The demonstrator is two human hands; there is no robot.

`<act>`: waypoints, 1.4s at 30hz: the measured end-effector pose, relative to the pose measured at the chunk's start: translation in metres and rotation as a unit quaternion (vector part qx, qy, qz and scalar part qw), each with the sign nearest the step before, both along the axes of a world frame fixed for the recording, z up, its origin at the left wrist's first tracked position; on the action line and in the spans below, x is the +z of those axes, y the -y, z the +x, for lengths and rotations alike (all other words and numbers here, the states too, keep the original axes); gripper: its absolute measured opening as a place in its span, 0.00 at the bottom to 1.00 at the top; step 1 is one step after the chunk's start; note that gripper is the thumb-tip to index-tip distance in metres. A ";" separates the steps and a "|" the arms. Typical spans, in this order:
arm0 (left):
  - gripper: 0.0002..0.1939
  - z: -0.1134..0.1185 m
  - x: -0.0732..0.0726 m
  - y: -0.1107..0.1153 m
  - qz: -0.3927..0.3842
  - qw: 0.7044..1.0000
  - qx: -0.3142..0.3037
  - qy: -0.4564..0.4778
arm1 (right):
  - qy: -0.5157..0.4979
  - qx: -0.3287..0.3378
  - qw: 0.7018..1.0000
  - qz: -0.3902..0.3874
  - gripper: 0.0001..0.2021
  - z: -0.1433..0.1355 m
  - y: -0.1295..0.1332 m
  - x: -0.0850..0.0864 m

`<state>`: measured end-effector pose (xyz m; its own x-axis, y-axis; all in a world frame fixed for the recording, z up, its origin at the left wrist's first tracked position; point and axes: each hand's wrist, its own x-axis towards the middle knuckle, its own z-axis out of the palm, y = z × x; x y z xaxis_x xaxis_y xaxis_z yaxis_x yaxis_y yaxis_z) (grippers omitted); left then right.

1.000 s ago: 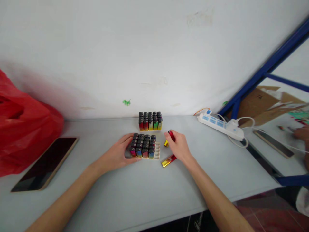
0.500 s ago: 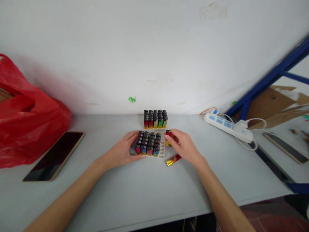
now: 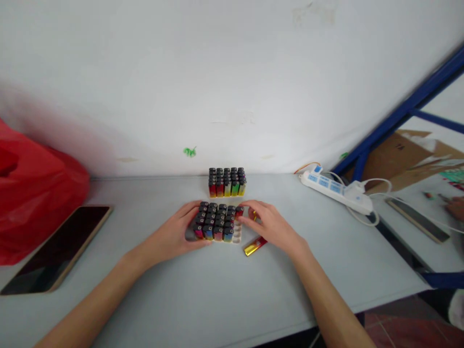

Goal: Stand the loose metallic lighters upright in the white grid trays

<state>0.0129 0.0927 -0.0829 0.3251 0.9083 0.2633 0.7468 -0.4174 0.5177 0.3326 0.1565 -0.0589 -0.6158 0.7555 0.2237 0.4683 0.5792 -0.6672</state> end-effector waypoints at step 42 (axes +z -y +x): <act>0.40 -0.004 -0.003 -0.001 0.012 0.999 -0.009 -0.030 | -0.288 -0.236 0.869 -0.327 0.25 -0.025 -0.004 -0.001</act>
<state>0.0090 0.0941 -0.0855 0.3575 0.8957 0.2644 0.7678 -0.4431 0.4627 0.3073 0.1603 -0.0594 -0.1319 0.9749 -0.1794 0.0300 -0.1770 -0.9838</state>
